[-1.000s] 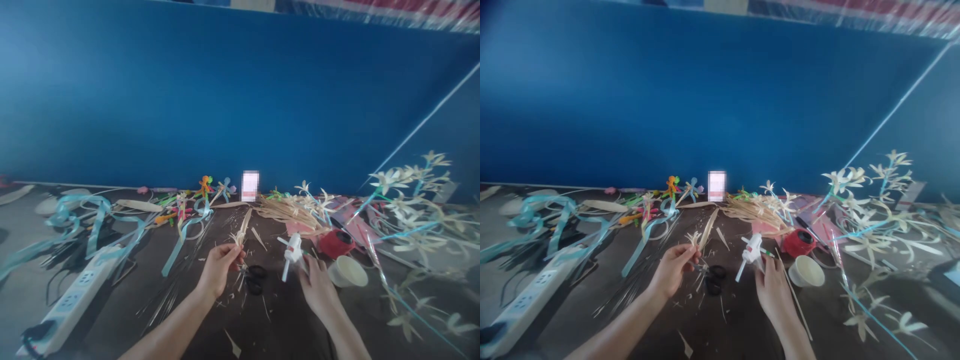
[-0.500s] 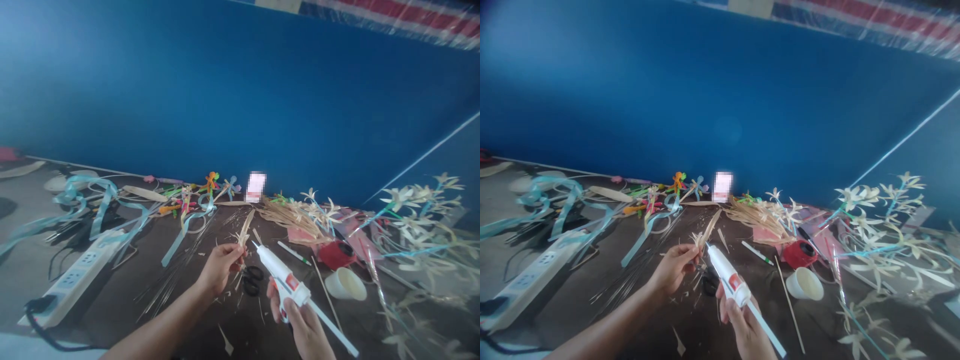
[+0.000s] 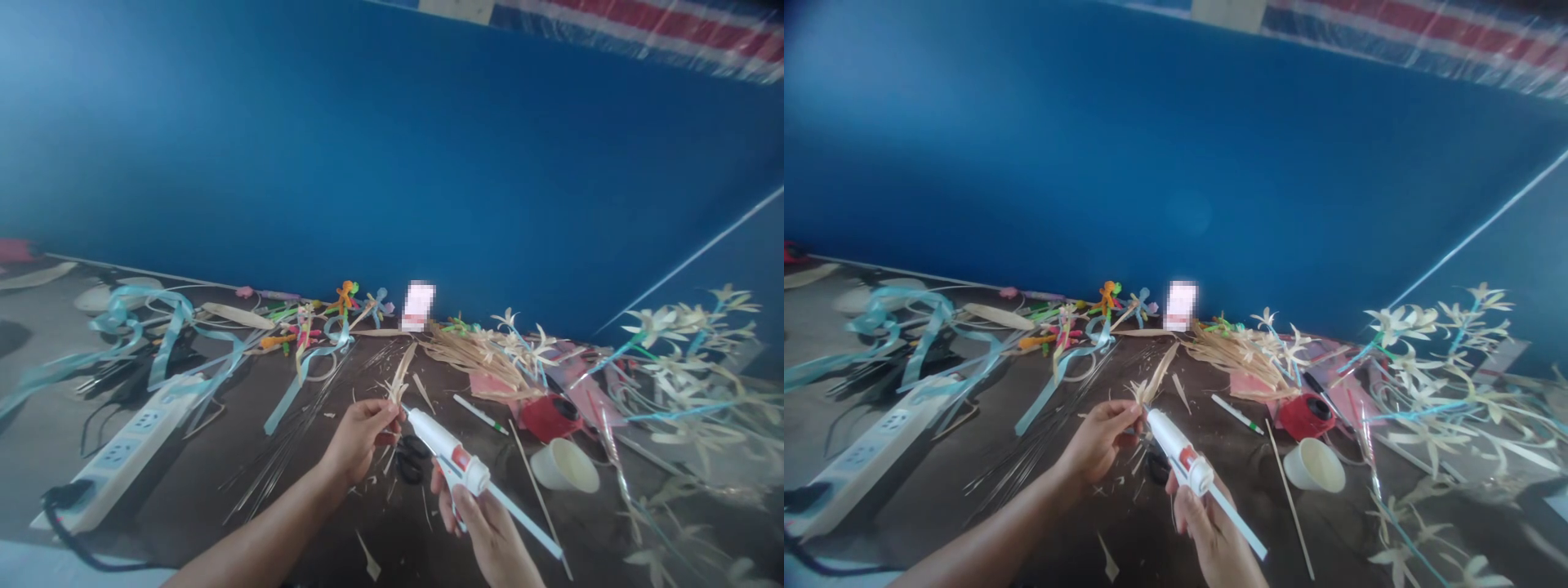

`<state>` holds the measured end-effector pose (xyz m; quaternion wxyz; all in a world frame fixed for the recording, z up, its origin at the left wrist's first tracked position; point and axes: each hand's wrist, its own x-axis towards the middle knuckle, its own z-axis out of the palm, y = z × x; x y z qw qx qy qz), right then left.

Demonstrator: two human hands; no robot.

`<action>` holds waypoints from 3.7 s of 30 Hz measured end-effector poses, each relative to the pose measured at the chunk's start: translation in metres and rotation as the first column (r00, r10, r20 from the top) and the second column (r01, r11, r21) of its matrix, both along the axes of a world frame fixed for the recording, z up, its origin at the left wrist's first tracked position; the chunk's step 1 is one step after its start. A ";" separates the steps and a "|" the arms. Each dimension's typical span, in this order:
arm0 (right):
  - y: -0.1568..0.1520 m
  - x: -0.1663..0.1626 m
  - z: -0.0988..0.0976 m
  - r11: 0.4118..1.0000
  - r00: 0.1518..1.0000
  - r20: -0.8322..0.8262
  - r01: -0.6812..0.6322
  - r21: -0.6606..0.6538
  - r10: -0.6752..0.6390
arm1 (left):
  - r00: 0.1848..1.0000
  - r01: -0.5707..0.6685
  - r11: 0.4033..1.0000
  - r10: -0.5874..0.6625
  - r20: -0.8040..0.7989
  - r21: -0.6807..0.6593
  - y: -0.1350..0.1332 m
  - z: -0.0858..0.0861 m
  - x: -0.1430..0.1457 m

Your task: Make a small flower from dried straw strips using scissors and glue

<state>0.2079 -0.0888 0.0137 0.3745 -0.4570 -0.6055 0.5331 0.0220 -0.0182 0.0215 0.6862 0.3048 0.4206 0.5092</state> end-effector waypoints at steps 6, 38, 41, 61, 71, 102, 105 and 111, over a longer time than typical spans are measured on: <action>0.002 -0.001 -0.001 1.000 1.000 0.014 0.013 0.025 -0.013 | 1.000 0.017 1.000 -0.017 -0.006 0.013 -0.001 0.002 0.000; 0.010 -0.002 0.025 0.960 0.977 0.143 0.119 0.253 -0.159 | 0.996 0.017 0.996 -0.008 0.094 -0.092 -0.003 0.006 -0.001; 0.013 0.003 0.019 0.958 0.970 0.186 0.100 0.269 -0.154 | 0.995 0.028 0.996 -0.019 0.100 -0.089 -0.004 0.008 -0.001; 0.019 0.012 0.031 0.941 0.951 0.309 -0.106 0.322 0.002 | 0.995 0.040 0.998 -0.035 0.099 -0.051 -0.003 0.008 -0.003; 0.015 0.007 0.030 0.968 0.971 0.200 0.078 0.239 -0.128 | 0.994 0.069 0.996 -0.064 0.088 -0.061 -0.004 0.011 -0.002; 0.039 0.077 -0.062 0.830 0.321 0.766 0.165 0.534 -0.557 | 0.991 0.051 0.984 -0.029 0.130 -0.171 0.005 0.005 0.002; 0.041 0.080 -0.073 0.827 0.302 0.771 0.147 0.543 -0.560 | 0.989 0.041 0.985 -0.016 0.148 -0.166 0.004 0.005 0.002; 0.043 0.052 -0.025 0.778 0.626 0.532 0.203 0.595 -0.570 | 0.984 0.025 0.990 0.000 0.176 -0.137 0.002 0.002 0.004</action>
